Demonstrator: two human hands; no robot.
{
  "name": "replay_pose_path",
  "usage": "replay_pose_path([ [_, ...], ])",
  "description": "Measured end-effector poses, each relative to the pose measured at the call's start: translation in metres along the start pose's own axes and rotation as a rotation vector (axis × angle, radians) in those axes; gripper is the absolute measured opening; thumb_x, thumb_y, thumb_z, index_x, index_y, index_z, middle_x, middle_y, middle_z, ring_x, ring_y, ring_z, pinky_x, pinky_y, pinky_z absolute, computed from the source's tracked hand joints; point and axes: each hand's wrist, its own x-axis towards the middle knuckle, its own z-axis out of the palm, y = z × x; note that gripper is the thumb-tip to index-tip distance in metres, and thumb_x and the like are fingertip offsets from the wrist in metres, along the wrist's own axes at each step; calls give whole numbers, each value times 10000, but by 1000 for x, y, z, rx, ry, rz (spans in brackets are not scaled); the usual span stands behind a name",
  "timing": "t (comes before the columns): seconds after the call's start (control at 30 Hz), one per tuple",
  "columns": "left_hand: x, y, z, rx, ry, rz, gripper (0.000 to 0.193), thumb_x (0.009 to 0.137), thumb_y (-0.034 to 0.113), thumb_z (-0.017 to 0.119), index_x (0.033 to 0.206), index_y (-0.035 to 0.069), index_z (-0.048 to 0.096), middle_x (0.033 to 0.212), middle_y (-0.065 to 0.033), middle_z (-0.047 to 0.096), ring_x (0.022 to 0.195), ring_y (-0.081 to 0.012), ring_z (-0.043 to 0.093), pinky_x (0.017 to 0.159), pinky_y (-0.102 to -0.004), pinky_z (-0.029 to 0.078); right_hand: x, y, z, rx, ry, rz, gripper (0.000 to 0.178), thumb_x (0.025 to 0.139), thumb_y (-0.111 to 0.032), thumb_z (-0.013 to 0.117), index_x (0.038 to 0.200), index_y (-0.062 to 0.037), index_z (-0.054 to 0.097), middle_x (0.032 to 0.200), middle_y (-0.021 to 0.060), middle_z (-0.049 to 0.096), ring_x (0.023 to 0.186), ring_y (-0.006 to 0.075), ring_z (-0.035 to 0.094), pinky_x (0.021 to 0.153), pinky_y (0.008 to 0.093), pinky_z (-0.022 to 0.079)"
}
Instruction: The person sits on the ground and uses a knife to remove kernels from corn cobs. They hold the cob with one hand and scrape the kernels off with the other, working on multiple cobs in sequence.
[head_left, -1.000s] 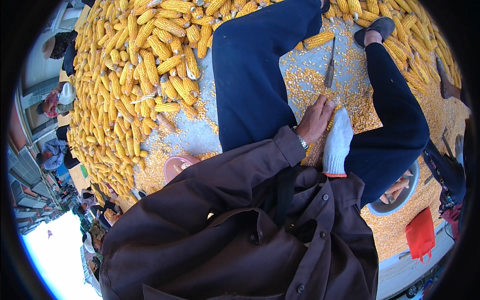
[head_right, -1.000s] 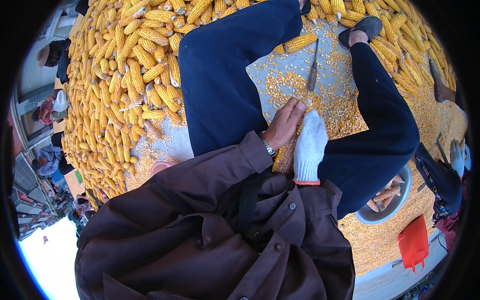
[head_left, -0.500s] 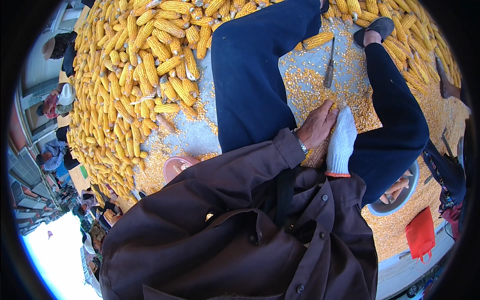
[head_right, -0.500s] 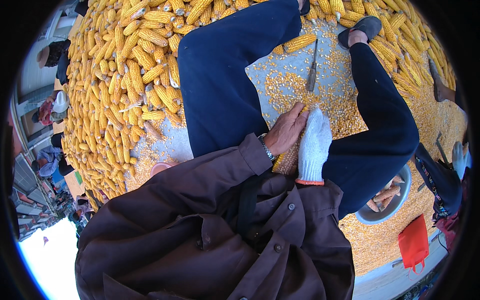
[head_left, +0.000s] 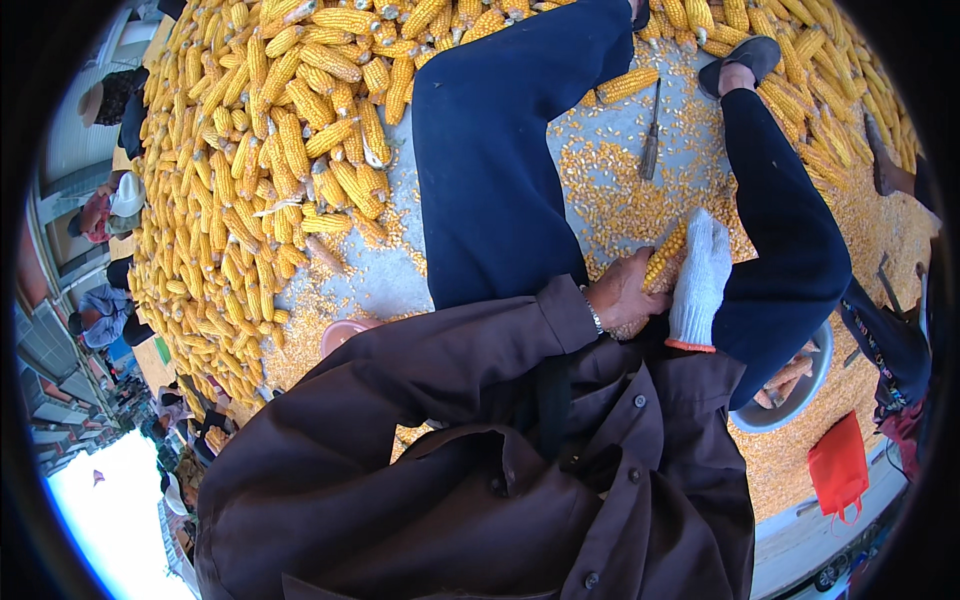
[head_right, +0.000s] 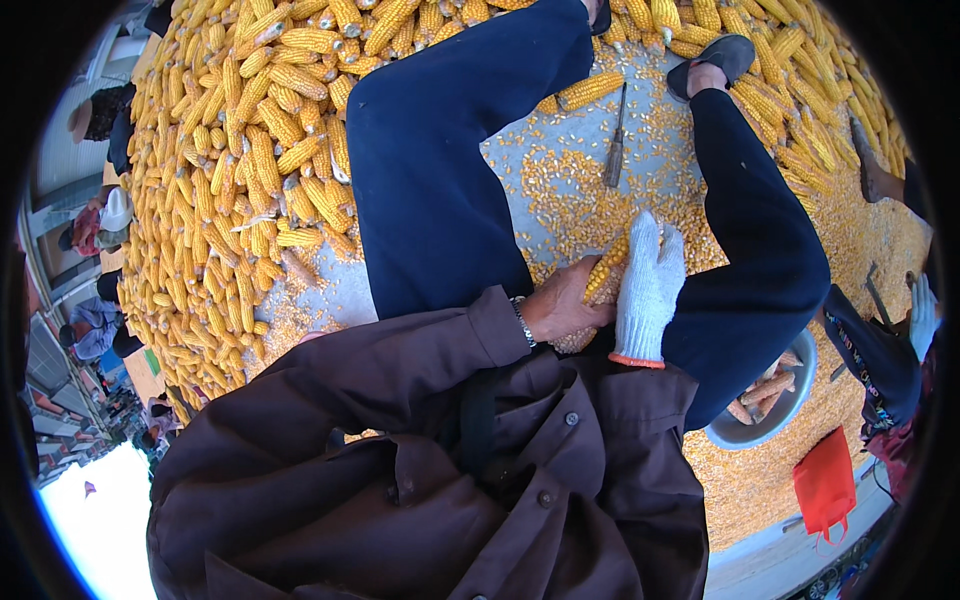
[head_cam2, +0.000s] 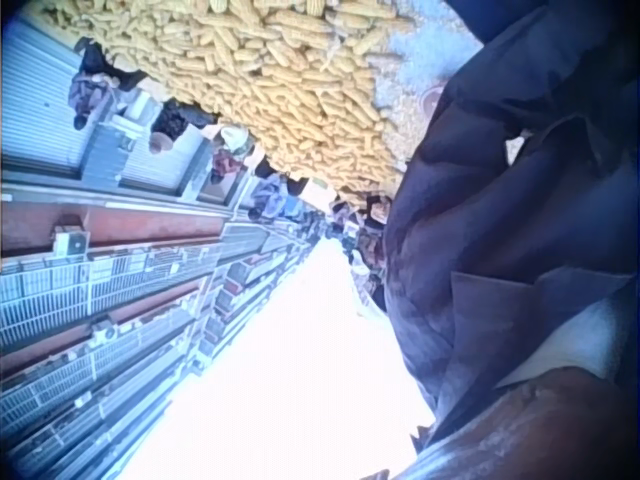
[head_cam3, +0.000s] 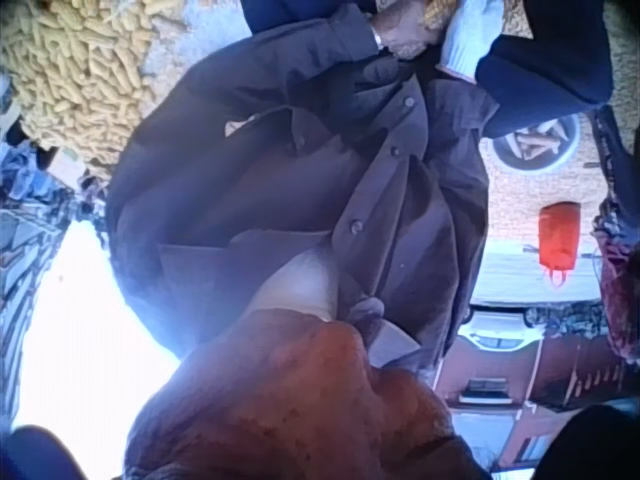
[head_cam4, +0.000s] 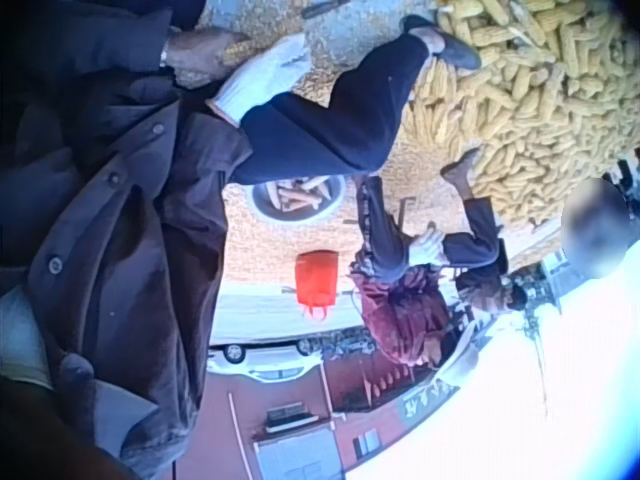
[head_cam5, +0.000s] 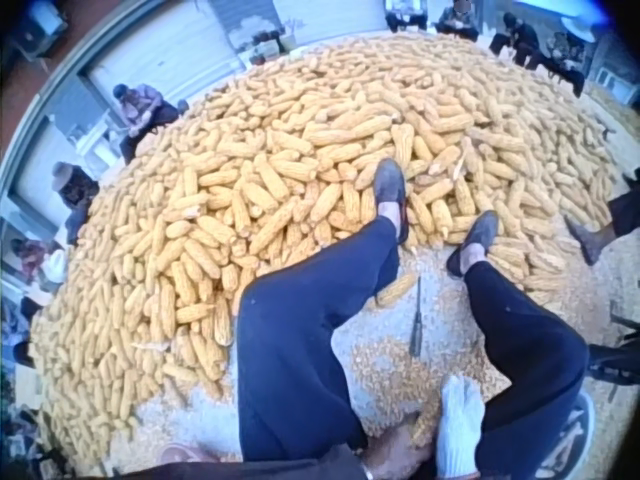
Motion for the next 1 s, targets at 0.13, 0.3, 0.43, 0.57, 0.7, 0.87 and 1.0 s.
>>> replay_pose_path([
  [0.13, 0, -1, 0, 134, -10, -102, 584, 681, 220, 723, 1128, -68, 481, 964, -264, 624, 926, -380, 626, 806, -401, 489, 4, -12, -6, -240, -76, -36, 512, 929, -419, 549, 1129, 52, 576, 1054, 201, 637, 962, 271, 595, 853, 375, 445],
  [0.3, 6, -4, -6, 123, -13, -19, 550, 640, 181, 715, 1061, -88, 486, 892, -252, 615, 865, -354, 628, 783, -412, 483, 9, -11, -6, -95, -117, -229, 363, 971, -324, 504, 1035, 21, 600, 886, 160, 630, 780, 213, 553, 746, 348, 453],
  [0.43, 6, 0, -13, -133, -117, -20, 434, 690, 133, 704, 1017, -77, 512, 839, -188, 630, 777, -258, 648, 709, -368, 523, 8, -8, -13, -57, -136, -295, 326, 986, -272, 492, 1034, 29, 607, 847, 115, 624, 755, 159, 540, 707, 314, 457],
  [0.57, 4, 3, -23, -618, -333, -302, 339, 761, 86, 679, 1028, -49, 519, 800, -129, 637, 690, -186, 647, 614, -326, 555, 4, -9, -19, 26, -113, -224, 321, 1001, -237, 467, 1109, 31, 605, 862, 75, 632, 760, 127, 545, 701, 292, 467],
  [0.7, 7, 5, -23, -743, -351, -326, 338, 787, 72, 679, 1053, -44, 506, 797, -131, 633, 673, -199, 649, 581, -339, 564, 0, -17, -20, 40, -119, -229, 377, 966, -232, 533, 1240, 27, 540, 1104, 121, 616, 973, 161, 568, 860, 291, 459],
  [0.87, 11, 6, -24, -809, -349, -361, 356, 797, 61, 670, 1086, -46, 494, 809, -139, 622, 679, -224, 656, 586, -357, 573, -10, -30, -24, 59, -248, -335, 817, 774, -248, 755, 1427, 2, 333, 1420, 177, 418, 1257, 249, 451, 1038, 343, 367],
  [1.0, 11, 6, -24, -838, -386, -351, 395, 791, 69, 673, 1114, -48, 479, 835, -129, 609, 686, -224, 658, 595, -356, 576, -13, -35, -25, 5, -270, -334, 815, 746, -247, 785, 1398, 9, 369, 1368, 178, 463, 1220, 245, 478, 1024, 345, 388],
])
